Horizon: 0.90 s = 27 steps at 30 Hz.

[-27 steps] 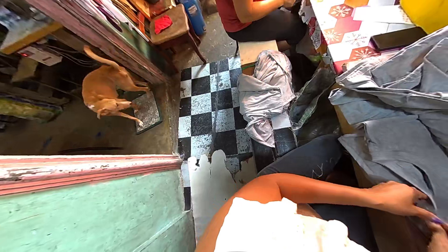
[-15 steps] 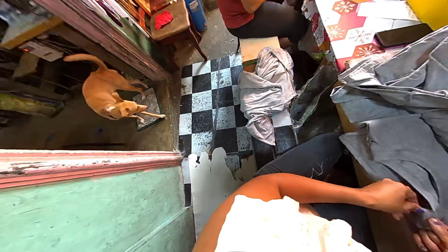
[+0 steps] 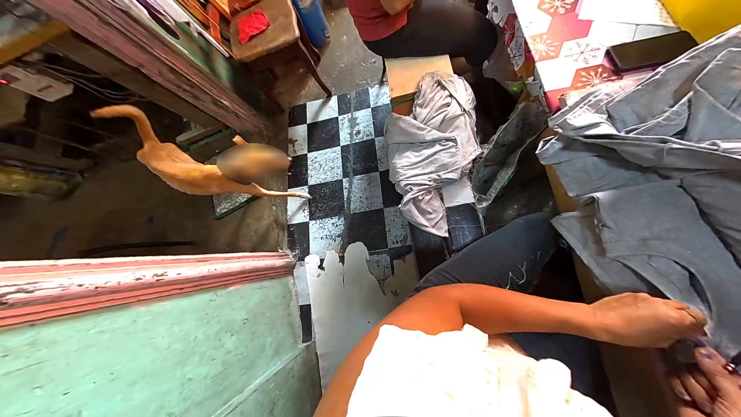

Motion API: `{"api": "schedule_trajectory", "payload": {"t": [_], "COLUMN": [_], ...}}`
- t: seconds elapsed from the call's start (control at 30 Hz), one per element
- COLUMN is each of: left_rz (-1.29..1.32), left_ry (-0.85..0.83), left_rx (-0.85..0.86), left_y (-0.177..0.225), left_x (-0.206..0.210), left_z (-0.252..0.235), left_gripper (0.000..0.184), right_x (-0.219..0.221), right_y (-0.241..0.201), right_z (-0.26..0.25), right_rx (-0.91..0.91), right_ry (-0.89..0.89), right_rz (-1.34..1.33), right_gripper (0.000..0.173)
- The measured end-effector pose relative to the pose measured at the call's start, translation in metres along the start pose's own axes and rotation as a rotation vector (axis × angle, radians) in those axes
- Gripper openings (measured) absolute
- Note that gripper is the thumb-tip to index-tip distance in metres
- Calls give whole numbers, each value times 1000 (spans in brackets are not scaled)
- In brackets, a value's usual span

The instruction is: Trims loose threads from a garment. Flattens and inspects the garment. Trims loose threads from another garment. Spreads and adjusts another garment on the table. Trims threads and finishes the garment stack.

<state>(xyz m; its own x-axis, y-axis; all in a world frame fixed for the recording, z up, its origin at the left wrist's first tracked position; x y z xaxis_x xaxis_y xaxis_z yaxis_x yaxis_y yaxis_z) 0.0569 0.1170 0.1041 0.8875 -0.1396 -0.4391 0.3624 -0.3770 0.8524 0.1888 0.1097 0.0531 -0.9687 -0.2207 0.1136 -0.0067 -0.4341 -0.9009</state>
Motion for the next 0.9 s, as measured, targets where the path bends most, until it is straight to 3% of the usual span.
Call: {"api": "schedule_trajectory", "payload": {"t": [0.07, 0.17, 0.3, 0.4, 0.53, 0.67, 0.8, 0.9], "left_rz": [35, 154, 440, 473, 439, 511, 409, 342], "left_ry": [10, 39, -98, -74, -35, -79, -204, -261], "left_rx": [-6, -54, -309, -288, -244, -315, -491, -503], "left_y": [-2, -13, -32, -26, -24, -27, -44, -54], "left_x": [-2, -4, 2, 4, 1, 3, 7, 8], "left_z": [4, 10, 13, 5, -2, 6, 23, 24], "left_gripper": [17, 14, 21, 21, 15, 18, 21, 28], "right_x": [-4, -5, -4, -1, 4, 10, -6, -4], "right_y": [-9, -4, 6, 2, -26, -49, -33, -24], "right_z": [3, 1, -2, 1, 10, 16, 8, 9], "right_rx": [-47, -12, 23, 3, -149, -399, -191, -106], "right_ry": [83, 65, -2, 6, 127, 160, 153, 105], "right_rz": [185, 62, -75, -14, 299, 719, 379, 190], "right_gripper": [16, 26, 37, 36, 11, 28, 7, 16]}}
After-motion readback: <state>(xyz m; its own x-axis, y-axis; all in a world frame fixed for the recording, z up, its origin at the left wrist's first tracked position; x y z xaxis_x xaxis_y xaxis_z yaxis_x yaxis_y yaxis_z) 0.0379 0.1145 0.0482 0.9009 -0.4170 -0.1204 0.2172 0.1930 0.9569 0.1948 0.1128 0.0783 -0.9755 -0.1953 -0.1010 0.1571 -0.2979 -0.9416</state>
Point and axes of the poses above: each hand's wrist, its own z-axis away from the middle knuckle, its own x-axis out of the palm, y = z × x, the point moved 10 cm from there along -z, towards the middle knuckle, and after that the axes turned 8 degrees about -y, right-handed, at the moved point
